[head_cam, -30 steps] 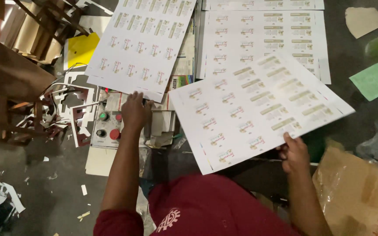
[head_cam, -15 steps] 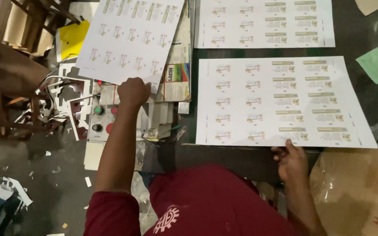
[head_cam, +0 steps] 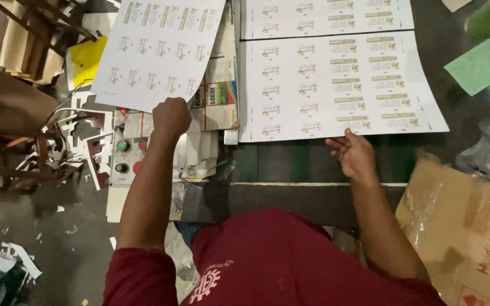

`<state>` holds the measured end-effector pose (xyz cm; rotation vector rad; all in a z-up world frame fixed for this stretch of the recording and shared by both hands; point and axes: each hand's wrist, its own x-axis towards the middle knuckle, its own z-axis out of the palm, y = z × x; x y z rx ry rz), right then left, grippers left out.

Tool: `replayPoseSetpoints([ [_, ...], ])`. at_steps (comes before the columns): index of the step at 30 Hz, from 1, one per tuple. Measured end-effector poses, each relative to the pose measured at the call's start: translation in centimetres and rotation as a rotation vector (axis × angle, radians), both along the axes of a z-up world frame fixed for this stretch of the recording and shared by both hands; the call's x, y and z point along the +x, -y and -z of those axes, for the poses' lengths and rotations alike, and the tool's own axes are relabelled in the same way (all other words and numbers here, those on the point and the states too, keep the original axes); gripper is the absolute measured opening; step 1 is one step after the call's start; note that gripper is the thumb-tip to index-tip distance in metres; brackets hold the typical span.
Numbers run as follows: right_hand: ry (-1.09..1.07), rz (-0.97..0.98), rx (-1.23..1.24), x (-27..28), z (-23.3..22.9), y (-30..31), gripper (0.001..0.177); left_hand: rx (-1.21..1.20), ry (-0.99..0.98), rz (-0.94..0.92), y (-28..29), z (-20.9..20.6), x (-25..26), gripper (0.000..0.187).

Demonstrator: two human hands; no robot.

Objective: The person sorts through a stack of printed paper sheets on a table, picking them up and placing them into a separate pile. The sheets feature repeated printed designs, and the person handles them by hand throughout the process.

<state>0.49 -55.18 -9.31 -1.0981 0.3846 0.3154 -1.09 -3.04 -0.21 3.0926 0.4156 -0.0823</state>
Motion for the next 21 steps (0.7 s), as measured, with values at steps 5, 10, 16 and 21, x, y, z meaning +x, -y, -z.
replayPoseSetpoints([
  [5,-0.056,-0.161,-0.095,-2.1,-1.4,-0.2,0.035,0.018,0.110,-0.004,-1.1,-3.7,0.3,0.017],
  [10,-0.137,-0.268,-0.122,-6.0,-1.4,-0.8,0.039,0.048,0.254,-0.056,-0.2,-5.7,-2.1,0.015],
  [16,-0.121,-0.461,-0.204,-5.1,-2.5,-6.2,0.038,-0.077,0.388,0.240,8.2,-6.2,-7.2,0.015],
  [21,0.162,-0.622,-0.132,-3.6,-4.6,-11.7,0.045,-0.366,0.307,0.581,15.1,-7.1,-16.1,0.025],
])
